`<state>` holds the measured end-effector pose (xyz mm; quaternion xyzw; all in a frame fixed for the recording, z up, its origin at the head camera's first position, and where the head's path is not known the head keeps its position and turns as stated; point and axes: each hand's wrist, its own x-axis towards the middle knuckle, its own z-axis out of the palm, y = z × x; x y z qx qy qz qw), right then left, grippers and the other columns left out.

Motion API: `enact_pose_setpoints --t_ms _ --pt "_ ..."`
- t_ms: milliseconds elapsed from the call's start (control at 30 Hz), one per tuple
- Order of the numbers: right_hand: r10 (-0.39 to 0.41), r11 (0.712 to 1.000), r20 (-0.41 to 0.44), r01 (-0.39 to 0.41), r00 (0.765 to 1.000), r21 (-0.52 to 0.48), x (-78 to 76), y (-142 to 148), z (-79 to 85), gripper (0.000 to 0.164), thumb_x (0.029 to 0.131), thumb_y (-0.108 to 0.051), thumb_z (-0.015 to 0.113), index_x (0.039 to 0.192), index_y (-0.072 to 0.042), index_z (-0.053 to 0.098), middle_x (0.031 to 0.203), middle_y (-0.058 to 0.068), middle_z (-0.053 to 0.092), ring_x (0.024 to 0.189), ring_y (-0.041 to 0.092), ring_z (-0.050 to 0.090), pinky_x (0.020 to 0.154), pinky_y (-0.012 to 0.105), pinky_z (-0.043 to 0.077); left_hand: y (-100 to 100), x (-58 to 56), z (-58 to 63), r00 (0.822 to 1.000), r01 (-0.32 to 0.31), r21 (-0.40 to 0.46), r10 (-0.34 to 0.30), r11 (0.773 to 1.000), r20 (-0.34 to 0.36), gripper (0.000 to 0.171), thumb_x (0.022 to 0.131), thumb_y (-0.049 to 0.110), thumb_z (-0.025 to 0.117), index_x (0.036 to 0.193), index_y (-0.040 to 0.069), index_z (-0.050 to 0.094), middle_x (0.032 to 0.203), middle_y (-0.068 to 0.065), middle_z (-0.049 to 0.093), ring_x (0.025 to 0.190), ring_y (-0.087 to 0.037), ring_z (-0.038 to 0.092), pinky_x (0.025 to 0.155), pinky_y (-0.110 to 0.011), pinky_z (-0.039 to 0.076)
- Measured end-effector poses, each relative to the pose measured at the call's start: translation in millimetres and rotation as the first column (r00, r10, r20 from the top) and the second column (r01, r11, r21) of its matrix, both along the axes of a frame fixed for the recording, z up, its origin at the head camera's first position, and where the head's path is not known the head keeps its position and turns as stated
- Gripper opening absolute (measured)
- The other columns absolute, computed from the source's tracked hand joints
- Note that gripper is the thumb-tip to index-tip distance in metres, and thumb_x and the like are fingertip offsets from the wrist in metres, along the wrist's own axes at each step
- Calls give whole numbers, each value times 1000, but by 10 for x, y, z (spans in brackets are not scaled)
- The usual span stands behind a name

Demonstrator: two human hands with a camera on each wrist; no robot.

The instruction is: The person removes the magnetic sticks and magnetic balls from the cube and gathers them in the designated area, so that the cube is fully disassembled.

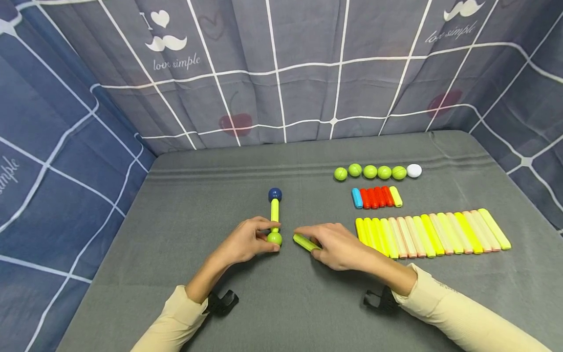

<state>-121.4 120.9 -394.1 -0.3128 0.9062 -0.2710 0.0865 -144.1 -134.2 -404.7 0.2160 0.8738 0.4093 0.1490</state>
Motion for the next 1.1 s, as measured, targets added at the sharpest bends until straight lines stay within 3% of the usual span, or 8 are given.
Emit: enact_pose_setpoints --t_ms 167,300,467,667,933,1100 --pt "-13 998 45 16 999 -68 1 195 49 62 82 3 63 140 -14 54 70 -7 47 59 7 43 53 24 36 0 -4 -2 1000 -5 -3 5 1000 -5 53 80 12 84 129 7 65 116 -8 60 87 -16 61 70 -26 55" --pt "-72 992 66 78 995 -98 4 345 86 59 81 2 64 138 -11 55 71 -7 50 59 7 46 54 25 41 -5 3 -3 1000 -15 10 15 1000 -8 52 79 11 85 127 7 66 114 -7 61 85 -15 62 69 -26 55" --pt "-165 980 19 166 986 -114 3 522 79 44 83 2 69 125 -7 62 80 -7 58 66 6 52 59 27 46 -20 4 -3 1000 -3 17 3 1000 -20 55 79 12 85 129 6 63 112 -9 60 82 -15 61 66 -26 55" --pt "-242 967 -45 237 969 -95 -8 652 36 35 83 0 72 117 -4 66 80 -7 57 70 8 53 61 28 46 -27 -21 -14 1000 10 4 -9 1000 -14 67 80 14 84 139 7 56 115 -12 57 84 -14 62 67 -26 55" --pt "-316 949 -124 314 941 -35 -39 723 -12 35 81 -8 74 115 1 67 84 2 56 76 16 51 65 32 43 36 -28 -12 998 -54 1 54 999 27 63 77 19 87 132 7 60 115 -10 56 82 -14 61 64 -27 54" --pt "-315 948 -106 317 943 7 -57 734 -24 32 81 -12 75 110 1 68 85 2 54 77 17 49 64 32 41 68 -2 -20 997 -63 24 62 998 35 51 90 22 75 135 5 57 117 -12 55 79 -14 62 63 -28 55"
